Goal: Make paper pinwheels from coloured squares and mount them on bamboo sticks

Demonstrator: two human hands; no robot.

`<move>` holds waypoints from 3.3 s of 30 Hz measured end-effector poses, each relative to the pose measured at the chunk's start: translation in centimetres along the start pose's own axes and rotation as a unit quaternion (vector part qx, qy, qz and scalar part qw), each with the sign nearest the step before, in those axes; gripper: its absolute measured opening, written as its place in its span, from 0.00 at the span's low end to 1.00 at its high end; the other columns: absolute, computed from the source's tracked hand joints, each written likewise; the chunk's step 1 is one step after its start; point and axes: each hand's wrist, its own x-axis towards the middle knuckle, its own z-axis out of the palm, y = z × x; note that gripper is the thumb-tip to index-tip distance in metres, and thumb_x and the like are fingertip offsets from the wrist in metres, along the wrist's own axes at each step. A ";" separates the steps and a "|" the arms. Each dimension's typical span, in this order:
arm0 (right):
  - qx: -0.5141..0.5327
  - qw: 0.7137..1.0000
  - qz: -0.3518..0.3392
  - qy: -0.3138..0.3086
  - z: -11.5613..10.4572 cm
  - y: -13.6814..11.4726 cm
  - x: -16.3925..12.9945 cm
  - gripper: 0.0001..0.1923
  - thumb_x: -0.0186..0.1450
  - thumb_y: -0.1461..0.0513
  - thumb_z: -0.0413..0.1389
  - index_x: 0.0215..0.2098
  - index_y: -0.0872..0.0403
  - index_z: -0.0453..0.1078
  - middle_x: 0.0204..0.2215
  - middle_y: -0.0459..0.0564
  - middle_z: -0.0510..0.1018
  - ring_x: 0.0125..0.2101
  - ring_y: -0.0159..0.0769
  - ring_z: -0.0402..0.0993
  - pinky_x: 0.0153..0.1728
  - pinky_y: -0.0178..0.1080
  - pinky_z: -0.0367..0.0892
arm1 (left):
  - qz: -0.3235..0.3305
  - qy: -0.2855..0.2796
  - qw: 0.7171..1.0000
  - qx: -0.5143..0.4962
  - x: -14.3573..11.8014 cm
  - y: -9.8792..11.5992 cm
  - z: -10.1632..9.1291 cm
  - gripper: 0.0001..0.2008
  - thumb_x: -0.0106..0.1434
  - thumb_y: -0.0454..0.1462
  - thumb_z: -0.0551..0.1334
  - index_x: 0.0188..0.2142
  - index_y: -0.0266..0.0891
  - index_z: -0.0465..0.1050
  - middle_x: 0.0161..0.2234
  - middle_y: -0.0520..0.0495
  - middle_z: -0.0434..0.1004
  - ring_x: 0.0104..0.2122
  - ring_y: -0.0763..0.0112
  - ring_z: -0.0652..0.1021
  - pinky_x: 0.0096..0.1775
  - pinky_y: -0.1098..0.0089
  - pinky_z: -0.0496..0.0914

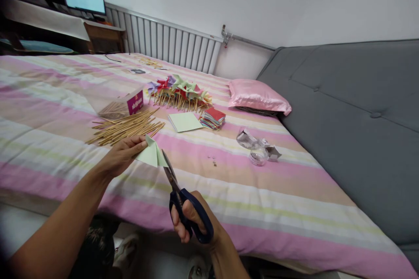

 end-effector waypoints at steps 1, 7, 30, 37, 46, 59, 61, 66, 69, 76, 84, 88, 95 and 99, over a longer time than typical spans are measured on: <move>0.000 1.000 0.004 0.007 0.0 0.1 0.0 0.30 0.57 0.39 0.51 0.24 0.60 0.67 0.12 0.42 0.64 0.10 0.21 0.56 0.11 0.26 0.51 | -0.001 -0.001 1.000 0.003 0.0 0.0 0.0 0.10 0.50 0.41 0.69 0.27 0.36 0.76 0.23 0.51 0.73 0.23 0.77 0.69 0.26 0.77 0.62; -0.022 0.998 0.052 0.037 0.3 -0.3 0.4 0.30 0.56 0.40 0.53 0.19 0.59 0.65 0.08 0.42 0.64 0.07 0.21 0.57 0.07 0.25 0.49 | 0.001 -0.001 1.000 0.011 0.0 0.0 -0.1 0.10 0.50 0.42 0.68 0.27 0.36 0.76 0.24 0.50 0.73 0.24 0.77 0.69 0.27 0.77 0.62; -0.039 0.999 0.017 0.001 -0.1 -0.8 -0.1 0.30 0.57 0.39 0.52 0.25 0.59 0.66 0.13 0.41 0.63 0.11 0.21 0.55 0.12 0.27 0.51 | -0.023 -0.013 0.999 -0.030 -0.3 0.0 0.1 0.10 0.49 0.41 0.70 0.26 0.36 0.76 0.23 0.53 0.73 0.23 0.80 0.70 0.26 0.80 0.64; -0.026 0.999 0.011 -0.030 -0.2 -0.7 -0.1 0.30 0.57 0.39 0.52 0.26 0.59 0.66 0.15 0.42 0.64 0.13 0.22 0.56 0.14 0.28 0.53 | -0.008 -0.018 1.000 -0.011 0.0 -0.5 -0.2 0.10 0.51 0.42 0.69 0.27 0.37 0.76 0.24 0.53 0.73 0.24 0.80 0.70 0.27 0.79 0.63; 0.013 0.999 0.014 -0.030 -0.1 -0.4 0.1 0.28 0.58 0.41 0.52 0.28 0.59 0.66 0.18 0.43 0.65 0.15 0.22 0.58 0.17 0.29 0.55 | 0.013 -0.075 0.995 0.071 -0.3 -0.2 -0.1 0.10 0.54 0.42 0.66 0.27 0.37 0.75 0.23 0.53 0.68 0.24 0.79 0.66 0.28 0.76 0.60; -0.016 0.999 0.029 0.022 -0.1 -0.1 0.1 0.29 0.57 0.40 0.53 0.23 0.59 0.65 0.11 0.40 0.62 0.09 0.21 0.56 0.11 0.27 0.52 | 0.009 -0.091 0.993 0.080 -0.3 -0.2 0.0 0.10 0.55 0.42 0.65 0.27 0.37 0.74 0.23 0.54 0.66 0.23 0.79 0.65 0.27 0.76 0.59; -0.026 0.998 0.045 0.036 0.0 -0.2 0.2 0.29 0.56 0.40 0.53 0.21 0.58 0.64 0.09 0.40 0.62 0.08 0.21 0.55 0.09 0.26 0.50 | 0.010 -0.092 0.992 0.081 -0.3 -0.2 0.0 0.10 0.55 0.42 0.65 0.27 0.37 0.74 0.22 0.54 0.66 0.23 0.79 0.64 0.27 0.76 0.58; -0.062 0.993 0.081 0.060 0.5 -0.7 0.4 0.29 0.56 0.40 0.54 0.17 0.58 0.63 0.07 0.41 0.63 0.06 0.21 0.55 0.06 0.25 0.46 | 0.014 -0.085 0.993 0.085 -0.4 -0.1 0.0 0.10 0.55 0.43 0.65 0.26 0.37 0.74 0.22 0.53 0.66 0.23 0.78 0.64 0.27 0.75 0.58; -0.076 0.991 0.084 0.067 0.8 -1.0 0.5 0.29 0.56 0.40 0.53 0.17 0.57 0.63 0.07 0.41 0.63 0.07 0.21 0.55 0.07 0.25 0.47 | 0.012 -0.080 0.993 0.089 -0.4 0.0 0.0 0.10 0.55 0.42 0.65 0.26 0.37 0.74 0.21 0.53 0.66 0.22 0.78 0.64 0.26 0.75 0.58; -0.052 0.998 0.013 0.013 0.4 -0.9 0.1 0.29 0.57 0.39 0.52 0.25 0.58 0.64 0.14 0.41 0.63 0.12 0.22 0.56 0.14 0.28 0.51 | 0.012 -0.008 0.999 0.036 -0.1 -0.2 -0.3 0.08 0.52 0.41 0.67 0.28 0.38 0.75 0.25 0.51 0.72 0.27 0.75 0.70 0.31 0.75 0.64; -0.019 0.999 -0.008 -0.042 0.0 -0.9 -0.2 0.28 0.59 0.39 0.50 0.30 0.56 0.63 0.21 0.44 0.62 0.19 0.26 0.57 0.22 0.32 0.55 | 0.023 0.090 0.995 -0.027 0.5 -0.3 -0.4 0.08 0.47 0.39 0.70 0.27 0.39 0.76 0.26 0.53 0.75 0.28 0.76 0.72 0.34 0.75 0.65; -0.033 0.998 0.003 -0.048 0.0 -0.9 -0.2 0.28 0.58 0.39 0.50 0.30 0.57 0.63 0.20 0.43 0.62 0.19 0.26 0.57 0.21 0.32 0.55 | 0.014 0.105 0.994 -0.031 0.5 -0.3 -0.4 0.08 0.48 0.39 0.69 0.26 0.38 0.75 0.25 0.53 0.74 0.27 0.77 0.71 0.31 0.76 0.63; -0.021 0.999 0.006 -0.040 0.1 -0.8 -0.1 0.28 0.59 0.40 0.50 0.30 0.57 0.64 0.20 0.43 0.62 0.19 0.25 0.57 0.21 0.32 0.55 | 0.017 0.109 0.993 -0.033 0.5 -0.3 -0.3 0.08 0.48 0.38 0.69 0.27 0.37 0.76 0.27 0.52 0.75 0.28 0.76 0.72 0.33 0.75 0.64; -0.015 0.999 0.004 -0.036 0.1 -0.8 0.0 0.27 0.59 0.40 0.50 0.29 0.57 0.64 0.19 0.43 0.63 0.17 0.25 0.57 0.20 0.32 0.55 | 0.014 0.105 0.994 -0.030 0.4 -0.3 -0.3 0.08 0.48 0.39 0.69 0.27 0.38 0.76 0.27 0.52 0.76 0.28 0.76 0.73 0.33 0.75 0.65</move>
